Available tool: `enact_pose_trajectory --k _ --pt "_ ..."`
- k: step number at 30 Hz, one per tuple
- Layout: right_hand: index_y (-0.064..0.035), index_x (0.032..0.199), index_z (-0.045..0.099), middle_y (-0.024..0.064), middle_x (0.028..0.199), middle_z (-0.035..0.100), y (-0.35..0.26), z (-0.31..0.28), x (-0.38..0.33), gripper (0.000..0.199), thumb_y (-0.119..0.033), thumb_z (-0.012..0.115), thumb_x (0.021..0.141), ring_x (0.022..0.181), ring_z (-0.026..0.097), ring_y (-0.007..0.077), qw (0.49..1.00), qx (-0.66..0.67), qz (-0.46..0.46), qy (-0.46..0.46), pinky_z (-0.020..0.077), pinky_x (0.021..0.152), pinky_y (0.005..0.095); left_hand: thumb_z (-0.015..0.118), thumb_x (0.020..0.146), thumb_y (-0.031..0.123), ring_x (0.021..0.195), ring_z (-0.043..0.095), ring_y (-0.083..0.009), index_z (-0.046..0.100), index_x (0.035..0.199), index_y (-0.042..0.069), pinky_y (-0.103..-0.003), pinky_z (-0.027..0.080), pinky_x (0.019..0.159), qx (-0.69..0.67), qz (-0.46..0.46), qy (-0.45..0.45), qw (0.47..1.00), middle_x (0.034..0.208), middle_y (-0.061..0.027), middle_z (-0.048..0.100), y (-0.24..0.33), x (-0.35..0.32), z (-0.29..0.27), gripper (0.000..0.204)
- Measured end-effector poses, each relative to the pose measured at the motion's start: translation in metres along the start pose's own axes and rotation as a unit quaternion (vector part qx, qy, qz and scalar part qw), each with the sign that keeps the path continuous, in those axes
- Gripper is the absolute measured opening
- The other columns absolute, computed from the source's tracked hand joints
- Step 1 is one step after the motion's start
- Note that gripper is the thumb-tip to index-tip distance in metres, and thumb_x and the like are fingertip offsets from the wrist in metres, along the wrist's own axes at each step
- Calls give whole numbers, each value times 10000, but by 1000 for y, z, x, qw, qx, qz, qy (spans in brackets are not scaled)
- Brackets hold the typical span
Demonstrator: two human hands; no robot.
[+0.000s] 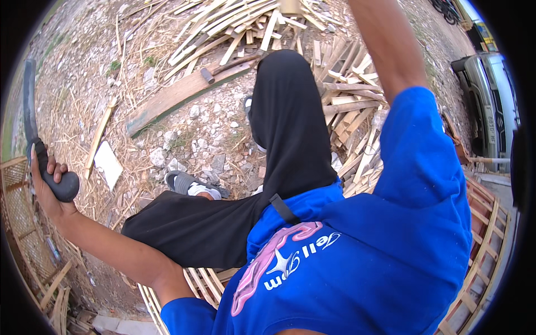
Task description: The person splits bamboo pieces using a machete and a hammer, peels thin strips from a bamboo section by hand, and places the materials on the ground.
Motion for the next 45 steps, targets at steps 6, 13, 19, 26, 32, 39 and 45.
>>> enact_pose_trajectory --k 6,13,19,26,32,39,45 --pt "-15 1170 574 131 898 677 96 -194 -242 406 -279 655 873 757 640 197 860 -448 127 206 512 714 363 551 991 198 522 362 -38 539 1196 38 -176 383 524 8 -24 -15 1000 667 16 401 -6 2 5 260" --pt "-26 1323 545 208 1145 661 167 -181 -460 542 -224 664 833 1070 634 295 806 -383 367 260 470 929 380 558 987 214 493 364 -42 573 1182 51 -185 399 516 -11 -26 -11 1000 656 24 412 -7 5 1 255" --pt "-53 1288 580 217 1186 642 217 -237 -526 658 -303 737 700 1126 601 354 662 -396 566 292 443 990 403 580 977 261 480 375 -39 568 1154 52 -192 403 517 -6 -37 -21 999 649 27 419 -13 5 23 275" --pt "-11 1362 500 245 1297 569 211 -245 -492 793 -370 769 708 1227 540 344 723 -330 552 252 415 1035 390 573 981 282 478 380 -40 547 1156 43 -195 397 517 17 -37 -28 999 653 27 409 -11 0 28 297" --pt "16 1352 470 288 1305 540 196 -191 -548 751 -473 671 819 1242 515 385 737 -369 497 273 388 1045 409 570 983 280 487 374 -44 549 1188 64 -192 401 520 3 -36 -37 999 665 26 408 -8 1 18 299" --pt "28 1285 502 251 1255 545 153 -130 -599 592 -427 573 911 1203 497 373 702 -391 467 368 361 1045 419 593 971 279 484 380 -53 555 1198 55 -198 401 509 -13 -38 -47 998 650 22 416 -8 11 6 322" --pt "4 1178 539 243 1206 527 143 -40 -645 440 -259 665 848 1184 478 398 765 -389 442 261 382 1017 437 598 969 274 507 384 -57 548 1187 24 -193 393 517 -2 -47 -49 998 655 12 416 -4 7 12 335"
Point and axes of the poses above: each hand's wrist, its own x-axis towards the middle knuckle, its own z-axis out of the palm, y = z × x, the point moved 5 cm from there along x, towards the middle knuckle
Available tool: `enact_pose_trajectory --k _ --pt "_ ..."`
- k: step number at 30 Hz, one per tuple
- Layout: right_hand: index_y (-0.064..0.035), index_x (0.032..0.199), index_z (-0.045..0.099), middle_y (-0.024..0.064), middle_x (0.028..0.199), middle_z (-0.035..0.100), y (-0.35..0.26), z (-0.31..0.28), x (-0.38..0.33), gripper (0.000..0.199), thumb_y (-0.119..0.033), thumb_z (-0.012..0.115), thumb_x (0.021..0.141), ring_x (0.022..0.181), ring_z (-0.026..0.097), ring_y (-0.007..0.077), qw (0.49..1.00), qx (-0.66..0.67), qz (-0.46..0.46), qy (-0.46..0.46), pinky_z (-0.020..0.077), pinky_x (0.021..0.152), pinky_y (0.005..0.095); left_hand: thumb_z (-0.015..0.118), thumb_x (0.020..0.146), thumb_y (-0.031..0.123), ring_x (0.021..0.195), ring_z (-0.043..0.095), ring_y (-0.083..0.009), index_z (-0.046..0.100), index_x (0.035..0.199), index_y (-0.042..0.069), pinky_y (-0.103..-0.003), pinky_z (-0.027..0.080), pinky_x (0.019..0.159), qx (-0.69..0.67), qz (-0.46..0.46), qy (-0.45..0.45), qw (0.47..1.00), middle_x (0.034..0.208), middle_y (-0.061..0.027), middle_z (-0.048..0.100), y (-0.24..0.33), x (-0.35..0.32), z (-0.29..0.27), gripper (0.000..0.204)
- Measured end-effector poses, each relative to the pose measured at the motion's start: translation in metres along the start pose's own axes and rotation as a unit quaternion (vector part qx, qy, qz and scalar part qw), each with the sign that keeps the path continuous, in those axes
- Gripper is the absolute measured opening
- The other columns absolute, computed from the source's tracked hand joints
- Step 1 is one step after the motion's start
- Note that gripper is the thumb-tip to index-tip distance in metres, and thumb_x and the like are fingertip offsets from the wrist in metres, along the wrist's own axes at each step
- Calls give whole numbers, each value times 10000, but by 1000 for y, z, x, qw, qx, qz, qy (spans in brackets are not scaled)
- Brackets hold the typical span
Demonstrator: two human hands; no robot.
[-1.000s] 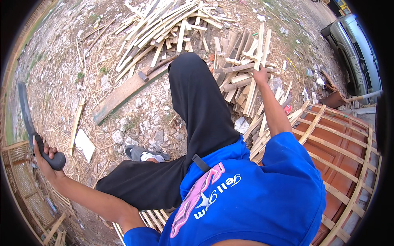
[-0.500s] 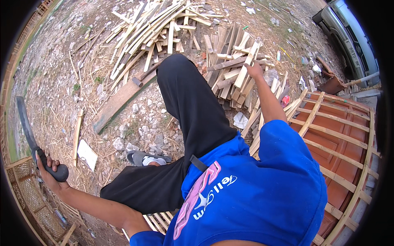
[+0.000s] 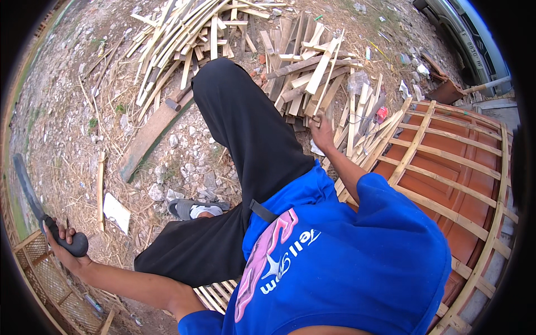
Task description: The person splits bamboo pieces using a machete and a hammer, peels thin strips from a bamboo section by hand, and places the materials on the ground.
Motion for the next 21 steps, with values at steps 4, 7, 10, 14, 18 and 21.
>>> enact_pose_trajectory --k 4,7,10,14,18,21 --pt "-30 1122 570 208 1162 519 -10 -2 -44 365 -169 687 806 1146 502 383 994 -26 -105 -16 406 997 433 590 973 275 517 385 -56 549 1183 28 -190 394 526 8 17 16 1000 670 6 422 -1 -3 -2 327" --pt "-38 1089 594 180 1144 536 3 -4 -49 314 -121 674 797 1075 563 324 997 20 -70 -27 456 941 410 582 978 274 515 380 -57 547 1191 26 -193 399 535 -14 8 -12 1000 683 7 426 -1 1 -8 329" --pt "-29 1071 600 137 1086 593 7 -9 -41 258 -85 645 823 947 621 235 996 71 -31 -41 500 834 350 576 981 273 513 378 -55 544 1189 21 -200 406 545 -2 -1 -21 1000 684 10 423 -2 3 -4 328" --pt "-17 1060 599 63 916 638 -57 -23 -22 167 -81 582 907 817 618 119 970 219 24 -99 480 717 253 575 981 274 510 372 -54 544 1186 15 -197 400 544 9 8 -8 1000 679 12 418 -3 -2 2 332" --pt "-12 1081 595 76 904 659 -180 -47 6 177 -63 582 911 812 634 126 937 338 -52 -77 508 752 282 594 968 268 504 365 -49 563 1161 39 -187 381 533 9 9 18 1000 674 26 412 -4 3 0 301" --pt "7 1098 572 76 1018 645 -293 -58 16 189 -50 592 919 932 608 108 880 420 -211 -63 486 830 266 661 926 246 529 388 -57 586 1142 57 -182 346 493 11 -21 51 998 691 37 419 -8 9 -26 297"
Point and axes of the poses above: each hand's wrist, its own x-axis towards the middle knuckle, its own z-axis out of the palm, y = z × x, the point moved 5 cm from there along x, towards the middle knuckle
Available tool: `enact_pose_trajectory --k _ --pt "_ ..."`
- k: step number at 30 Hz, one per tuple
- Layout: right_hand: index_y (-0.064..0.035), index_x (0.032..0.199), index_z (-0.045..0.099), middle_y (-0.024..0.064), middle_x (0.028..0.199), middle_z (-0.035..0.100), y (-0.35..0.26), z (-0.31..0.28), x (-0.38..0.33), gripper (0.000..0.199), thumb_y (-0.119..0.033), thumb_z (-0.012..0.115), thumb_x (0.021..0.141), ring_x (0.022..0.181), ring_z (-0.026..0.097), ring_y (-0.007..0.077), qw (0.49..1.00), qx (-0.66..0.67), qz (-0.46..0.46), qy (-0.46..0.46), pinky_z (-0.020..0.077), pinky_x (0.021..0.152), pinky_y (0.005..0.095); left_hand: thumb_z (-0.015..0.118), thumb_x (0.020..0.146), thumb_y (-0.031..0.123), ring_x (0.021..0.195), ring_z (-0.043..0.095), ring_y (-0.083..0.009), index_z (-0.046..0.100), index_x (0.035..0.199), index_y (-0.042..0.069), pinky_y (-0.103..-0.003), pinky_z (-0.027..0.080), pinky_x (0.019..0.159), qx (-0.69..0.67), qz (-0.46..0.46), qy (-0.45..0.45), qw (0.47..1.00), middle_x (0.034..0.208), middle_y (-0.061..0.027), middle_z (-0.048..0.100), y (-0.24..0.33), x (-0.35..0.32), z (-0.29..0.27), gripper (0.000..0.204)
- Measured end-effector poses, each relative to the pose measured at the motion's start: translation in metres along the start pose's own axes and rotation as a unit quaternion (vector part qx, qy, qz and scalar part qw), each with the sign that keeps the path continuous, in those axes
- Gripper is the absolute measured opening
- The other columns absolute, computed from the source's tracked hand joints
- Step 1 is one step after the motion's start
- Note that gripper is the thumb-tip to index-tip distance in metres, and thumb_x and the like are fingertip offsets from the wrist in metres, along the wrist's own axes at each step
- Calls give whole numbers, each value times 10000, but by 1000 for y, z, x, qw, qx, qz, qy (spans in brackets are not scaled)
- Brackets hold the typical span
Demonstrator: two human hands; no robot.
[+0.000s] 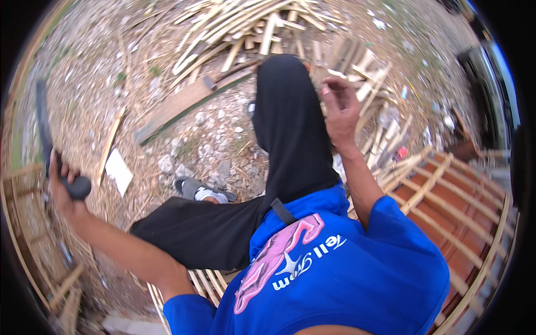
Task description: The person splits bamboo pieces using a machete and a hammer, peels thin strips from a bamboo section by hand, and places the materials on the ground.
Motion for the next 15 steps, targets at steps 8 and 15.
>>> enact_pose_trajectory --k 8,15 --pt "49 1200 477 253 1279 470 -73 211 46 529 -376 579 901 1228 464 395 567 696 392 -202 452 1023 472 643 895 51 490 476 -43 513 1011 15 -200 458 504 -122 -118 -63 984 670 9 513 -60 1 88 178" --pt "-9 1036 517 61 884 480 -132 280 7 371 -358 556 915 792 464 173 335 806 438 -216 452 628 264 624 912 83 476 486 -19 542 1017 27 -216 472 502 -126 -193 -71 971 663 40 515 -74 -17 102 145"
Point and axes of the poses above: each hand's wrist, its own x-axis towards the middle knuckle, its own z-axis out of the palm, y = z × x, the point moved 5 cm from there along x, towards the middle knuckle
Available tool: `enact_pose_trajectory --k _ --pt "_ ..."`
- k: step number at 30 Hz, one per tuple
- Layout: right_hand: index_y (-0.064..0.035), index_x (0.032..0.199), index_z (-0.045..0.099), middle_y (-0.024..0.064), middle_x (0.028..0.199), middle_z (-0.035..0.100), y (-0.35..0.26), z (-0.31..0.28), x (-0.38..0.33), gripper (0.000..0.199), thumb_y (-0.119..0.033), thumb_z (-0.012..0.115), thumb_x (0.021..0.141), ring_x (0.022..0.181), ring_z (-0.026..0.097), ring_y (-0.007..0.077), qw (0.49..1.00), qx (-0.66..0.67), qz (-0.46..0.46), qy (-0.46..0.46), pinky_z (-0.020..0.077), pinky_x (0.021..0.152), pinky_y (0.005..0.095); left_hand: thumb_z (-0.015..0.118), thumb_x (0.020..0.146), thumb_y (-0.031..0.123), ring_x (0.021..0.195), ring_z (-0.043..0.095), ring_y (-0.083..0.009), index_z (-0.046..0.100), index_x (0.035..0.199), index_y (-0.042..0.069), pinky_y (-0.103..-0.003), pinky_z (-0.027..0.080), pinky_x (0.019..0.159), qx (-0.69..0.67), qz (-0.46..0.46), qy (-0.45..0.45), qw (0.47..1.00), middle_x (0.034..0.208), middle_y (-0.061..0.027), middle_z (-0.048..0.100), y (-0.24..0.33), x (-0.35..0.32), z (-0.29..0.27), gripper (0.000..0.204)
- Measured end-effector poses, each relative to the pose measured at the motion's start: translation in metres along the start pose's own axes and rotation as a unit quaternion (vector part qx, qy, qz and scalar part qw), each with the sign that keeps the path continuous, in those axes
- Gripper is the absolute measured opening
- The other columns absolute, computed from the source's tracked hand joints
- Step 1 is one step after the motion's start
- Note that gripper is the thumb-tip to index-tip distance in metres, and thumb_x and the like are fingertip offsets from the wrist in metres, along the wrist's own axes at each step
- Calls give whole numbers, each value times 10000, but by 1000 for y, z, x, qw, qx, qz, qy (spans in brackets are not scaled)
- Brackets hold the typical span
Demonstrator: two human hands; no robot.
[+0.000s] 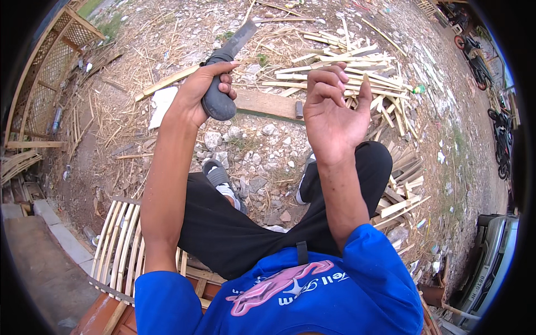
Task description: The person splits bamboo pieces using a machete and a hammer, peels thin strips from a bamboo section by hand, and places the materials on the ground.
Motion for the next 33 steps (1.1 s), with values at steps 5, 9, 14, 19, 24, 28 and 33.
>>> enact_pose_trajectory --k 5,9,14,19,24,28,33 --pt "-15 1093 531 89 986 527 10 0 -2 406 -380 552 916 938 512 221 999 47 4 -14 498 857 348 620 920 105 478 486 -19 546 1028 33 -217 459 506 23 33 -31 999 653 49 510 11 -9 20 150" --pt "-68 1238 540 122 1285 522 15 2 -5 518 -453 564 892 1249 448 287 998 -57 -16 -3 336 1112 484 617 924 115 477 486 -22 542 1036 31 -224 463 508 18 50 -41 998 646 50 502 19 -13 22 159" --pt "-77 1333 463 140 1436 430 13 8 -12 563 -411 561 890 1376 335 318 995 -94 -10 -32 251 1158 496 603 932 124 473 482 -24 535 1044 42 -230 478 522 -27 55 -57 997 642 47 498 20 -16 22 155" --pt "-97 1268 538 101 1273 543 13 5 -15 524 -448 588 883 1212 485 254 998 -62 5 5 459 988 403 590 937 120 490 497 -31 509 1013 65 -233 485 546 -66 42 -57 995 653 39 513 17 -17 25 124" --pt "-18 1138 550 12 846 524 8 -13 -16 341 -302 527 949 773 498 128 988 -131 77 -5 449 669 273 590 944 145 562 538 -56 488 1008 70 -305 493 657 -131 9 -94 987 695 14 544 6 -9 26 142" --pt "-57 988 575 -11 680 459 7 -34 -13 247 -294 511 965 617 425 100 936 -321 75 128 389 594 258 558 973 205 577 537 -82 478 1040 66 -313 497 667 -158 0 -86 984 725 1 540 -1 -10 32 173" --pt "-43 978 554 -4 722 468 9 -36 -8 247 -277 474 983 663 443 104 888 -438 83 112 411 646 269 415 1018 439 597 531 -78 468 1088 55 -321 505 668 -167 -38 -134 976 752 -8 523 -2 -11 34 395"
Point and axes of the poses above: each hand's wrist, its own x-axis towards the middle knuckle, its own z-axis out of the palm, y = z × x, the point moved 5 cm from there along x, towards the middle knuckle
